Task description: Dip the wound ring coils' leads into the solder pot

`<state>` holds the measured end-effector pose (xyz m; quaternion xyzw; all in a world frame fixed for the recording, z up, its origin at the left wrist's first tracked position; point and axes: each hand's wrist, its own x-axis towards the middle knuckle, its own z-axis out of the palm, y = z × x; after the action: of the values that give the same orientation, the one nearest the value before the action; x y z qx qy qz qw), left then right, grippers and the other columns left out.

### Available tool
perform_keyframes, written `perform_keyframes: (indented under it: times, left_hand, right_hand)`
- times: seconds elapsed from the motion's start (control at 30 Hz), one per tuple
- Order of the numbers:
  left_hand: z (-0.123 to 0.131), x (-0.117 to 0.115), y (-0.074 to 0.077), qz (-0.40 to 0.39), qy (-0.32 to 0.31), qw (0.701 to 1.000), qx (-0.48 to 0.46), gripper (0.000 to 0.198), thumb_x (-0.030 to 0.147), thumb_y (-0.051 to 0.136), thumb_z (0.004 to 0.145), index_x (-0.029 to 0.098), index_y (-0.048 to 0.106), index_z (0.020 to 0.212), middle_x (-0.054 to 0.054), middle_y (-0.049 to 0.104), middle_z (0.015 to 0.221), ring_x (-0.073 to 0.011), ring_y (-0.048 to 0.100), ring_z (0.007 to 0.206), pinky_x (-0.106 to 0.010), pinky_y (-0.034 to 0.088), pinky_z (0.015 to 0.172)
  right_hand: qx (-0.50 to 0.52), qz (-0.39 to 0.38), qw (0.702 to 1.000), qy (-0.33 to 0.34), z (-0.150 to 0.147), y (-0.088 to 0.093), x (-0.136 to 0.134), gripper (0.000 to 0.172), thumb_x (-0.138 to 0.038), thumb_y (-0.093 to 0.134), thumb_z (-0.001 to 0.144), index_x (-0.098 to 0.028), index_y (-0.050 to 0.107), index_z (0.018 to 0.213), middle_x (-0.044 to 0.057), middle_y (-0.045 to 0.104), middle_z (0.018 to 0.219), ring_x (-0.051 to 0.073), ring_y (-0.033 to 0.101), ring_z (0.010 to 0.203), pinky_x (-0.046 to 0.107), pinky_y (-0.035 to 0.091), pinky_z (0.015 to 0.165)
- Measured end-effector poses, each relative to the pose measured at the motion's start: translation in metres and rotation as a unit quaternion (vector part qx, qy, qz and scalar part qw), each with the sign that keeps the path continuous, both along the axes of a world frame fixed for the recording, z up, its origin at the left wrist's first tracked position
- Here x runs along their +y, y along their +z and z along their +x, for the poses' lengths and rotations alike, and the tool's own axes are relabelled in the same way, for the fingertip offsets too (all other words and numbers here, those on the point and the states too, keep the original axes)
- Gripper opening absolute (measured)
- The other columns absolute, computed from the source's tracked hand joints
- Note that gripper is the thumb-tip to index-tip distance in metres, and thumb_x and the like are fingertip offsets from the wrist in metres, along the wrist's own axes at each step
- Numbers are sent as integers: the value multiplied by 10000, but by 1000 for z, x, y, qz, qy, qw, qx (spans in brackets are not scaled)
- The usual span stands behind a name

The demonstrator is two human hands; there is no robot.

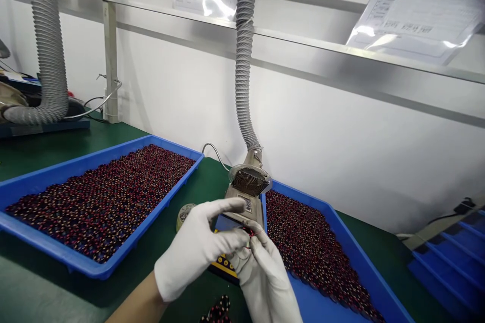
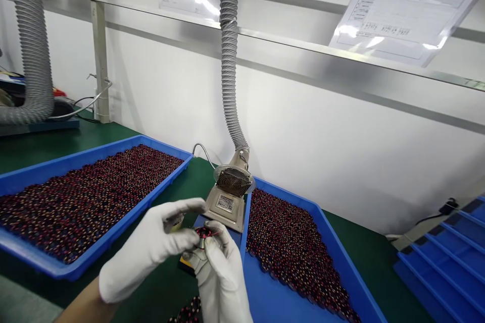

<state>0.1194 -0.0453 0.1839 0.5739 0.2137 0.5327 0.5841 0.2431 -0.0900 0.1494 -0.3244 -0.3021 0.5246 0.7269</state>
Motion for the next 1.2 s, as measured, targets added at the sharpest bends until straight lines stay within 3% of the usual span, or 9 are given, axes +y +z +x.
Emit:
perform_keyframes:
  times: [0.13, 0.3, 0.43, 0.53, 0.73, 0.87, 1.0, 1.13, 1.2]
  left_hand:
    - [5, 0, 1, 85, 8, 996, 25, 83, 110, 707, 712, 180, 747, 695, -56, 741, 835, -189, 682, 816, -300, 553, 782]
    - [-1, 4, 1, 24, 80, 995, -60, 42, 212, 720, 735, 172, 731, 737, -52, 738, 852, -180, 687, 777, -277, 569, 724]
    - [-2, 3, 4, 77, -9, 996, 51, 167, 162, 762, 676, 187, 758, 841, -71, 728, 952, -212, 672, 900, -318, 547, 823]
    - [3, 0, 3, 97, 6, 995, 10, 63, 132, 717, 711, 184, 752, 709, -64, 730, 826, -206, 674, 840, -320, 552, 797]
    - [-6, 1, 2, 102, 92, 991, 5, 44, 199, 701, 750, 188, 725, 785, -60, 711, 934, -200, 667, 885, -318, 556, 798]
    - [-2, -3, -2, 242, 72, 950, 187, 478, 57, 741, 653, 264, 661, 1076, -39, 664, 1106, -239, 584, 1073, -437, 456, 965]
    - [5, -5, -4, 311, 99, 931, 164, 408, 58, 731, 687, 255, 670, 1039, -25, 695, 1035, -217, 605, 1022, -416, 456, 945]
    - [5, -1, 0, 219, 9, 975, 44, 66, 212, 742, 751, 205, 741, 817, -49, 737, 865, -203, 669, 861, -344, 532, 814]
    - [3, 1, 0, 121, -34, 992, -21, 110, 273, 731, 771, 182, 739, 710, -50, 728, 763, -193, 677, 779, -313, 554, 738]
  right_hand:
    - [-3, 16, 1000, -2, -2, 3, -1, 241, -269, 839, 632, -231, 722, 839, 33, 723, 840, 170, 672, 764, 306, 547, 742]
    - [23, 10, 999, 20, -3, 8, -9, 197, -233, 787, 702, -205, 712, 883, 29, 718, 823, 120, 644, 648, 225, 537, 640]
    - [20, 17, 1000, 3, -5, 7, -9, 183, -242, 782, 709, -209, 715, 876, 30, 719, 859, 130, 658, 738, 226, 537, 712]
    - [26, 21, 999, -1, -4, 5, -8, 209, -229, 797, 692, -227, 718, 885, 10, 718, 887, 105, 648, 744, 193, 527, 720]
    - [122, 14, 985, 120, -2, 11, -10, 178, -283, 760, 739, -239, 723, 908, 17, 736, 843, 108, 666, 696, 233, 557, 691]
    - [172, 9, 981, 85, -2, 11, -8, 200, -287, 799, 685, -242, 737, 870, -8, 748, 870, 113, 688, 830, 219, 543, 813]
    - [156, 0, 985, 79, 3, 3, -9, 205, -276, 800, 679, -253, 739, 874, -19, 747, 898, 120, 683, 895, 213, 534, 835]
    - [89, 8, 990, 107, 3, 1, -11, 225, -264, 753, 740, -239, 723, 961, 23, 740, 920, 111, 684, 785, 210, 543, 778]
    - [55, 16, 992, 110, 1, 2, -12, 230, -285, 767, 724, -235, 721, 944, 34, 736, 887, 116, 679, 742, 213, 546, 747]
